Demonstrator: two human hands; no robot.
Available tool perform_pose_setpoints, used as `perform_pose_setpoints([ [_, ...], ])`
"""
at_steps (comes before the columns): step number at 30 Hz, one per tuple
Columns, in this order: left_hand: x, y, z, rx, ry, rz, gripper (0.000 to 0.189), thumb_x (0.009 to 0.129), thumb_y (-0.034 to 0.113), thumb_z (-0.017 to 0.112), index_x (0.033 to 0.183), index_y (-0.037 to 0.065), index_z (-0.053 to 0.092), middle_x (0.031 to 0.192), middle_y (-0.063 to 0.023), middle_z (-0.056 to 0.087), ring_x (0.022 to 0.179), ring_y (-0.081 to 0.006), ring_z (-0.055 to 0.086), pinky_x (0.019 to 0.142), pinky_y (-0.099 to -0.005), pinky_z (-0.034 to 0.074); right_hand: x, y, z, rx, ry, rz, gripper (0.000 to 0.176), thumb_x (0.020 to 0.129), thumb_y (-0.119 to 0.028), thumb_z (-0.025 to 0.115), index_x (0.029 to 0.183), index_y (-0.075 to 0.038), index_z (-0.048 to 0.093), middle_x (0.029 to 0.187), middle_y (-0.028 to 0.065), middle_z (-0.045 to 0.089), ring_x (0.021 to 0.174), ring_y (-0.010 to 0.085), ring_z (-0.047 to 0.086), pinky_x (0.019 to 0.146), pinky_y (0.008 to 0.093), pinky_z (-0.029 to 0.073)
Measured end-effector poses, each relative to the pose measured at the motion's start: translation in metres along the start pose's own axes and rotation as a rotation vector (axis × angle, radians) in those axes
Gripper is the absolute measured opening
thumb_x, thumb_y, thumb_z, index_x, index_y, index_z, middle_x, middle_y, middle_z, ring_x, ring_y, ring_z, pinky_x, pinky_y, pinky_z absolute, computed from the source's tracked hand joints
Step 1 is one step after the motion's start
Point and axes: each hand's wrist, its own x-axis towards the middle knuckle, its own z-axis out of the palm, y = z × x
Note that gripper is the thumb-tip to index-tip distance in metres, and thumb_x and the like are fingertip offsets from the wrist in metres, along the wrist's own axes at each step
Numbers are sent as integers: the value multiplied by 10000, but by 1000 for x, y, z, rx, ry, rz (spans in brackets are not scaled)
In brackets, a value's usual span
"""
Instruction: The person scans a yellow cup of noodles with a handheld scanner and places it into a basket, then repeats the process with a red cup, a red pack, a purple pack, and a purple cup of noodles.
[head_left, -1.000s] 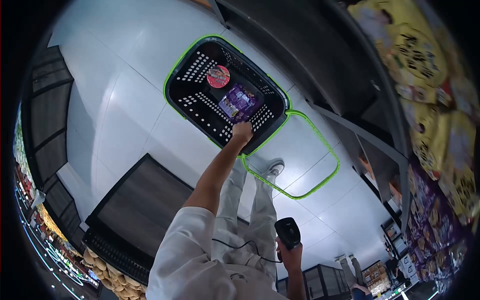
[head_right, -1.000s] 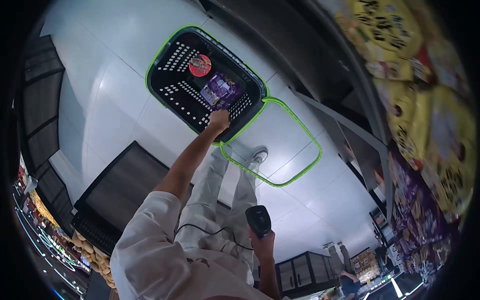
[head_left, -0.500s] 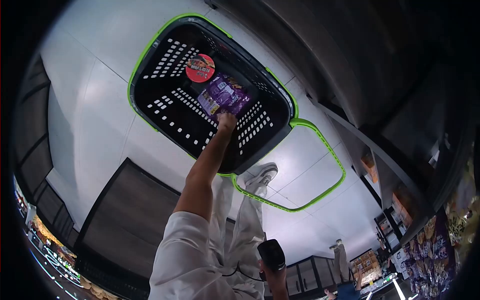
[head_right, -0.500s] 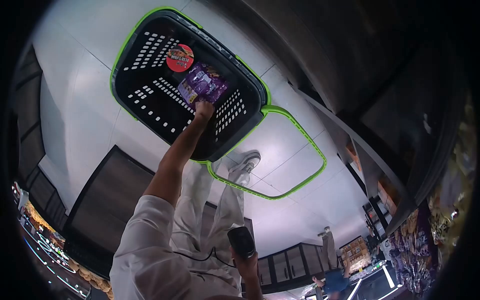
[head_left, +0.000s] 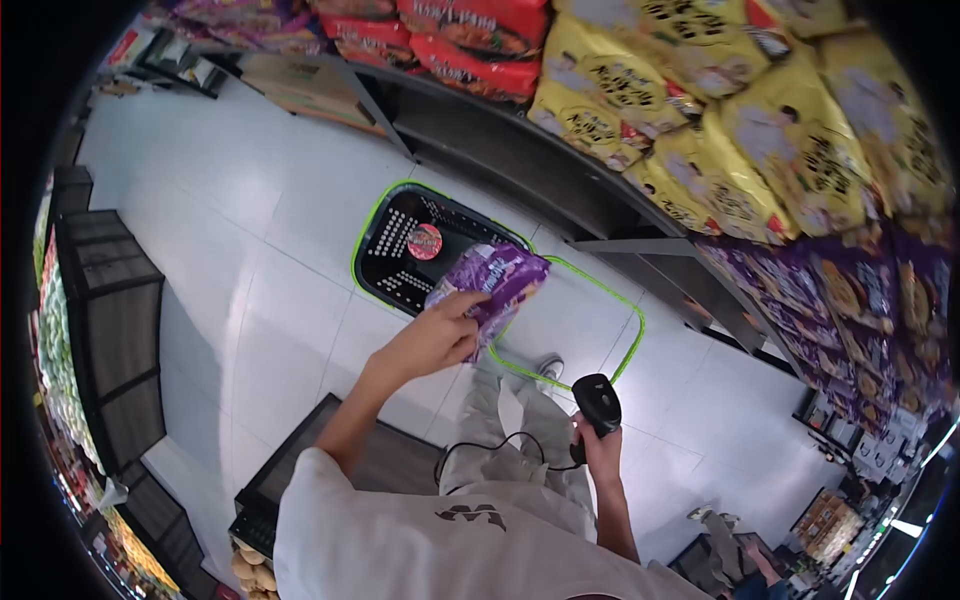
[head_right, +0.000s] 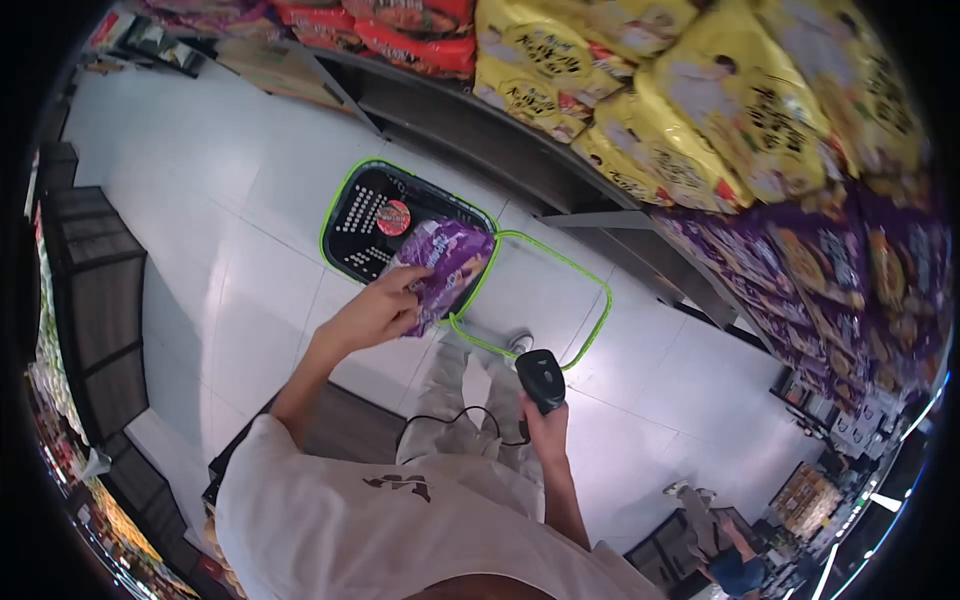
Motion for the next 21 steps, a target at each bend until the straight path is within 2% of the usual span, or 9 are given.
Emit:
perform_pose_setpoints([
  [2,-3,85,-45,-149,32,68,216,838,43,620,678,-42,502,1326,-241,562,1205,-384,552,1015,-438,436,-10,-22,-10,201,41,-169,122,910,-87,644,999,-4,647,714,18,609,591,93,562,541,253,442],
  [5,-12,145,-72,-670,150,93,257,866,90,605,660,-33,513,1265,-249,625,1107,-290,629,973,-389,462,-26,-46,-36,456,80,-240,178,922,-128,629,1058,-16,598,823,68,619,604,126,564,547,270,453],
  [7,2,170,-66,-1030,244,20,316,877,152,586,629,-17,488,1166,-261,649,914,-226,656,790,-303,522,-35,-39,-65,585,61,-262,236,925,-167,635,1100,-32,553,903,87,612,616,156,570,549,286,465],
  [10,46,210,-42,-1269,364,-78,217,879,134,604,687,79,520,694,-3,593,587,-55,570,566,-212,467,-62,-42,-98,799,95,-315,294,933,-177,618,1179,-56,514,930,69,603,713,174,588,576,299,474],
  [12,67,259,-23,-1238,369,-179,218,881,132,614,690,90,520,675,20,576,561,-43,554,542,-212,452,-84,-49,-124,933,89,-312,302,952,-178,584,1215,-57,501,945,50,599,755,160,585,598,302,474],
  [13,73,288,-10,-1238,364,-195,196,882,109,617,703,88,538,685,29,579,573,-47,571,541,-214,461,-81,-33,-142,1040,-34,-323,293,958,-223,579,1198,-69,511,974,44,598,790,160,582,614,302,475],
  [16,101,312,36,-1164,199,-156,175,885,92,613,720,84,556,700,33,593,600,-55,600,563,-215,491,-89,-36,-176,1200,-177,-385,308,988,-340,536,1157,-84,530,980,35,604,781,147,566,616,307,462],
  [20,117,369,81,-1128,164,-113,154,892,84,609,742,80,573,748,8,634,647,-54,611,615,-201,493,-55,-7,-233,1390,-369,-294,391,997,-387,504,1235,-78,538,1125,55,638,933,189,622,749,341,520],
  [21,121,377,88,-1109,88,-44,197,882,100,609,696,56,559,782,-69,665,697,-106,640,670,-248,520,-52,-11,-246,1384,-369,-254,408,998,-389,501,1263,-80,536,1170,64,639,987,203,631,786,356,531],
])
